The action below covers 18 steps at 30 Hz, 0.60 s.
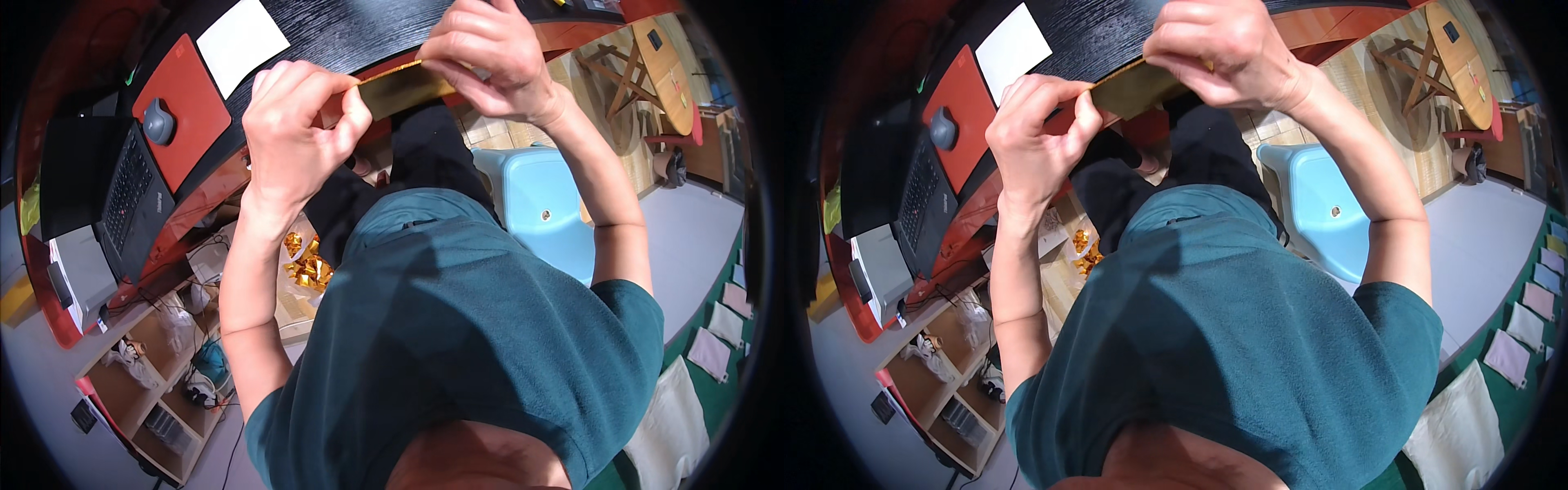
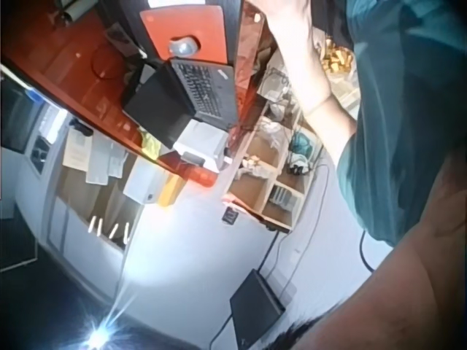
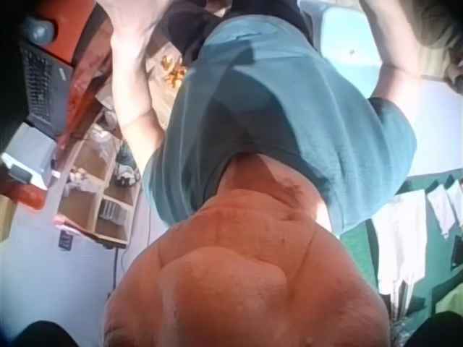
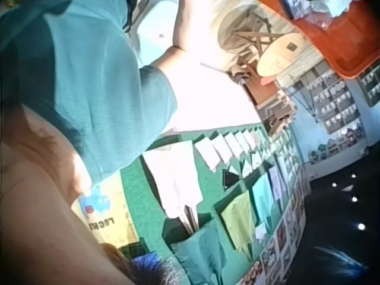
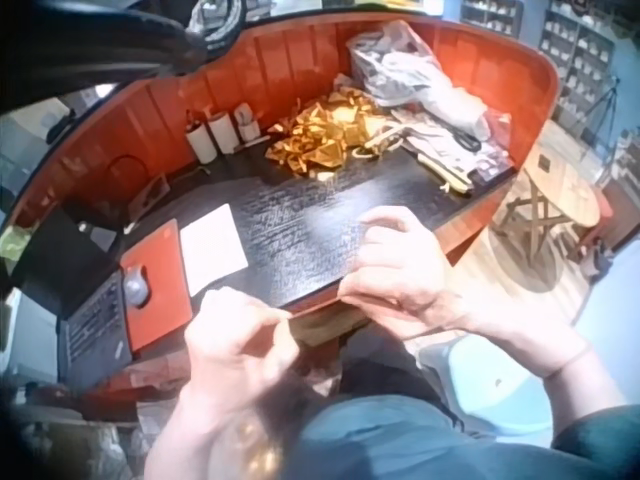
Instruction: The person sits at a desk and folds small, gold-colored square sheets of paper into triangular shapes by hand. They repeatedly pick up a sheet, fold it in half, and then fold the corners to form a triangle, placing the finished items into a pile on the desk.
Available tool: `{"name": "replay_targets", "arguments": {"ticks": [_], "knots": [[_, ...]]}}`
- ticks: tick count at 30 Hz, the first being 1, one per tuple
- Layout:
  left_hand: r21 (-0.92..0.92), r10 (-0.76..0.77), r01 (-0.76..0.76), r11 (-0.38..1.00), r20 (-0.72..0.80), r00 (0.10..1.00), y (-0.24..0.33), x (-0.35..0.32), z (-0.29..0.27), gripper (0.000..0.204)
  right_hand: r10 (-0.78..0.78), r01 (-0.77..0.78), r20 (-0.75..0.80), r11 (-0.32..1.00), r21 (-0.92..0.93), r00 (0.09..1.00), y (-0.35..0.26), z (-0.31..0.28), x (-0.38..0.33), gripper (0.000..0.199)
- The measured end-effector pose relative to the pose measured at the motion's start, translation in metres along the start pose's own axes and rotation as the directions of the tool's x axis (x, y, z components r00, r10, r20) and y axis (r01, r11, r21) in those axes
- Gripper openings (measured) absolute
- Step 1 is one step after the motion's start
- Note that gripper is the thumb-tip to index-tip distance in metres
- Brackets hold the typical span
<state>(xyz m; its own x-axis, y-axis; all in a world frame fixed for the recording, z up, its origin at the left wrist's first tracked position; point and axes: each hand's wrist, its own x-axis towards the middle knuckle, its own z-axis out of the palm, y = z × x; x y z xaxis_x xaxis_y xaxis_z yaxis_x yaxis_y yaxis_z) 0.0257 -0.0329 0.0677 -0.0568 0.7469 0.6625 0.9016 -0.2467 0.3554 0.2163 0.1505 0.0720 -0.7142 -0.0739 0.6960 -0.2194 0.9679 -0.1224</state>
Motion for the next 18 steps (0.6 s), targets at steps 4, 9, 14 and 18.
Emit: {"name": "replay_targets", "arguments": {"ticks": [4,9,14,18], "knots": [[0.177,0.013,-0.01,0.984,-0.016,1.0,-0.009,-0.01,-0.016,0.009,0.163,-0.154,-0.082,0.983,0.1,0.983,0.003,-0.009,-0.011,0.011],[-0.045,-0.285,0.283,0.958,-0.054,0.957,-0.01,-0.01,-0.034,0.019,0.236,-0.231,-0.025,0.965,0.124,0.971,0.001,-0.009,-0.021,0.012],[-0.315,-0.254,0.248,0.916,0.022,0.967,0.012,-0.003,0.013,0.018,0.22,-0.223,0.039,0.945,0.238,0.975,-0.008,0.012,-0.007,0.011],[-0.429,-0.337,0.339,0.837,0.082,0.938,0.015,-0.005,0.012,0.01,0.231,-0.227,0.02,0.93,0.291,0.973,-0.011,0.019,-0.004,0.013]]}}
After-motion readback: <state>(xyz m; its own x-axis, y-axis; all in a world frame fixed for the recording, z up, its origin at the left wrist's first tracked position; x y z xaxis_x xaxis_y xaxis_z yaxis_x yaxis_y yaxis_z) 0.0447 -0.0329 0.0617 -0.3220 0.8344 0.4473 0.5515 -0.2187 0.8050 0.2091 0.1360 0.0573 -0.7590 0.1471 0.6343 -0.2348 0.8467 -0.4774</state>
